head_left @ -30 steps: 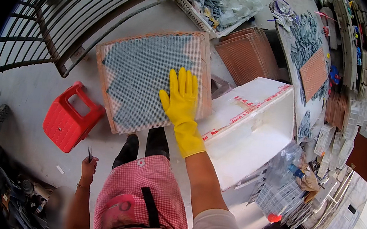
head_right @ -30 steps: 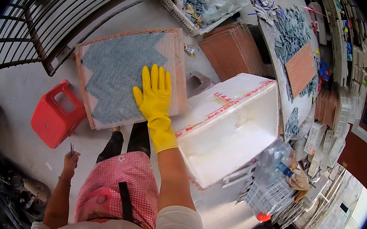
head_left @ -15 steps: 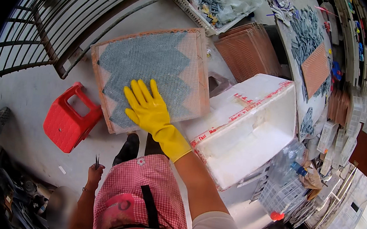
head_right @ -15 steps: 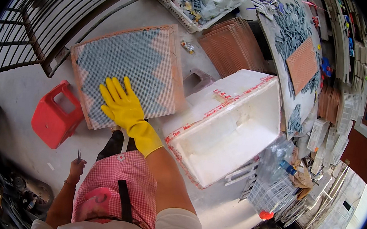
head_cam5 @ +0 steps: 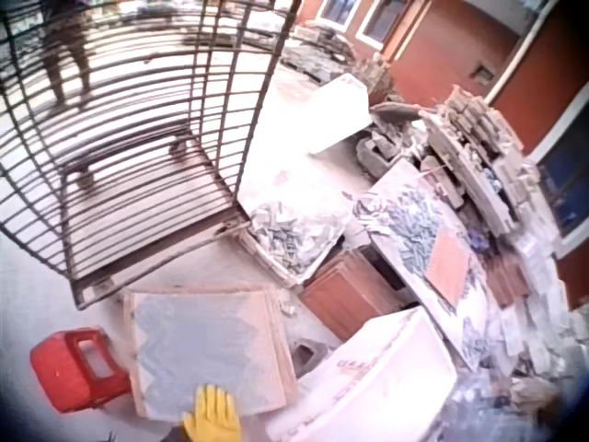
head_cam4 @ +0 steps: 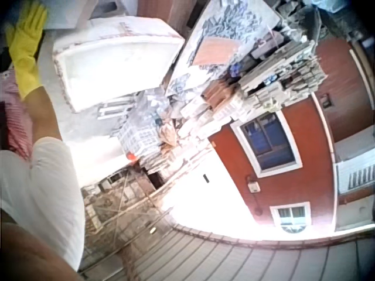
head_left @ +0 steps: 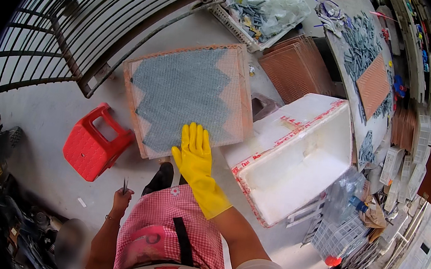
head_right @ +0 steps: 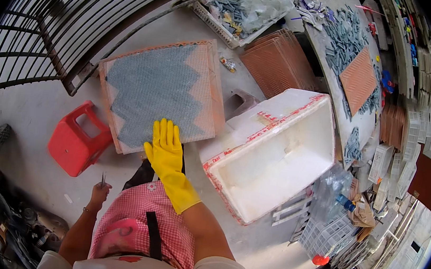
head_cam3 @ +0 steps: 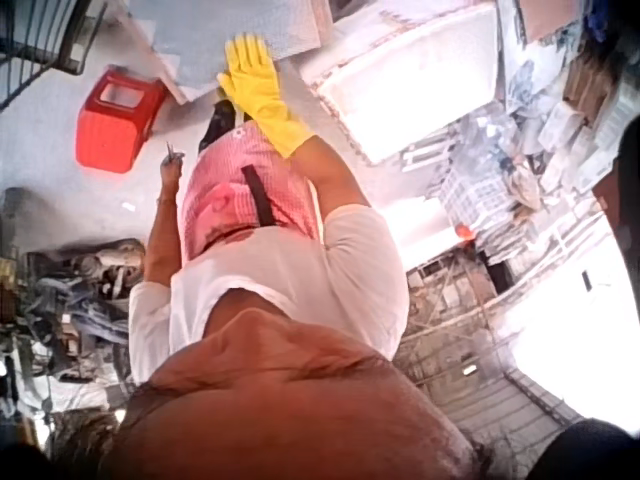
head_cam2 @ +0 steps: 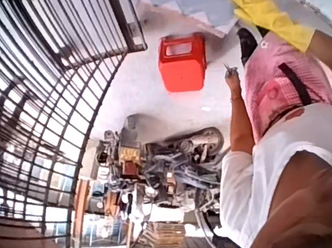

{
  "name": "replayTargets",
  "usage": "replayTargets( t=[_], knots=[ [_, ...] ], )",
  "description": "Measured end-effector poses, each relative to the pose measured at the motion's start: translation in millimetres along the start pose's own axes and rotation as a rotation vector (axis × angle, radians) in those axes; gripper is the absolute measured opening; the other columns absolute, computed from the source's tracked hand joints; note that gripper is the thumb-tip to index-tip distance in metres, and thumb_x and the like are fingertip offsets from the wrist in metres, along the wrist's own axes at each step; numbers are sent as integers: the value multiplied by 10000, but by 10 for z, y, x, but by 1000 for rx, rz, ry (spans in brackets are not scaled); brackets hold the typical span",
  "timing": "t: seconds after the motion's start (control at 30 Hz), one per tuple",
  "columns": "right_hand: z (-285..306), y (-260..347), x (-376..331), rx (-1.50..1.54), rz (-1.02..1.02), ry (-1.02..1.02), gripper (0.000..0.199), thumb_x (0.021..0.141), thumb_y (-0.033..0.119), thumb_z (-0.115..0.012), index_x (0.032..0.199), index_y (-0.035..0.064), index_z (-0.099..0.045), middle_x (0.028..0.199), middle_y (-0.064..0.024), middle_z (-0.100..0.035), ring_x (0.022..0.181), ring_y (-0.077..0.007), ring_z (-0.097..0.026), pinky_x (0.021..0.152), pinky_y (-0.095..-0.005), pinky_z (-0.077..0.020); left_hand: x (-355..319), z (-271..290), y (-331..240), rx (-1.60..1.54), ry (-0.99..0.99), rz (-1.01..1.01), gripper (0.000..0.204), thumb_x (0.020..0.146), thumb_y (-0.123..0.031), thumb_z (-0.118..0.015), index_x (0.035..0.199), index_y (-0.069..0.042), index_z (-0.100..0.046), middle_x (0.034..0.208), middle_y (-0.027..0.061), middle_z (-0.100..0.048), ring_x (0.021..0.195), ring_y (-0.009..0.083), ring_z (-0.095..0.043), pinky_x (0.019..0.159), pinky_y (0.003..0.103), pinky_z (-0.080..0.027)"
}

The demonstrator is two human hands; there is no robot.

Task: The person wipes the surface of a patterned tile with a yellow-gloved hand, then places it on a metal rack. They repeat this process with additional tiles, retrieving them from a white container and wiping each one before stacking them on the rack.

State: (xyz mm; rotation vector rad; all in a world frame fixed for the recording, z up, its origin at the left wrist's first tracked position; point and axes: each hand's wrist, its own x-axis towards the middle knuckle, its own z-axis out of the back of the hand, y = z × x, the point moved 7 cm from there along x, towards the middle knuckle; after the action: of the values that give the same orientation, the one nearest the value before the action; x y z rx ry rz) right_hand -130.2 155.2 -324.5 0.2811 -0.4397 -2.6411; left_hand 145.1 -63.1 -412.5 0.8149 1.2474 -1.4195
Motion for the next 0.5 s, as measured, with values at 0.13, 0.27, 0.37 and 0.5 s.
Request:
replayTargets(
  t=[0.13,0.27,0.37,0.5],
  knots=[
    [-129,587,205,147,359,16,592,798,336,-508,1275,10,-379,1309,-147,-392,1235,-298,-327,1057,-416,-170,3,-36,74,-7,-1,21,126,792,-149,-512,766,-38,-565,563,-27,-432,422,44,-358,358,198,-279],
    [-163,807,646,167,459,-35,532,814,311,-480,1257,25,-414,1292,-125,-423,1229,-259,-347,1058,-381,-181,6,29,40,5,-22,-22,125,794,-151,-515,767,-39,-564,560,-28,-430,419,44,-356,355,199,-277],
    [-40,648,1223,78,328,-163,503,828,300,-461,1251,30,-426,1287,-126,-429,1217,-249,-365,1060,-361,-180,-1,63,-127,-45,-32,-37,109,796,-138,-518,766,-45,-566,551,-32,-430,412,39,-351,355,199,-271],
    [-5,516,995,31,260,-124,479,834,274,-462,1246,32,-433,1283,-122,-436,1206,-250,-383,1055,-353,-202,-63,117,-84,-205,-42,-17,104,801,-109,-512,762,-38,-575,542,-30,-444,409,36,-355,359,198,-270]
  ],
)
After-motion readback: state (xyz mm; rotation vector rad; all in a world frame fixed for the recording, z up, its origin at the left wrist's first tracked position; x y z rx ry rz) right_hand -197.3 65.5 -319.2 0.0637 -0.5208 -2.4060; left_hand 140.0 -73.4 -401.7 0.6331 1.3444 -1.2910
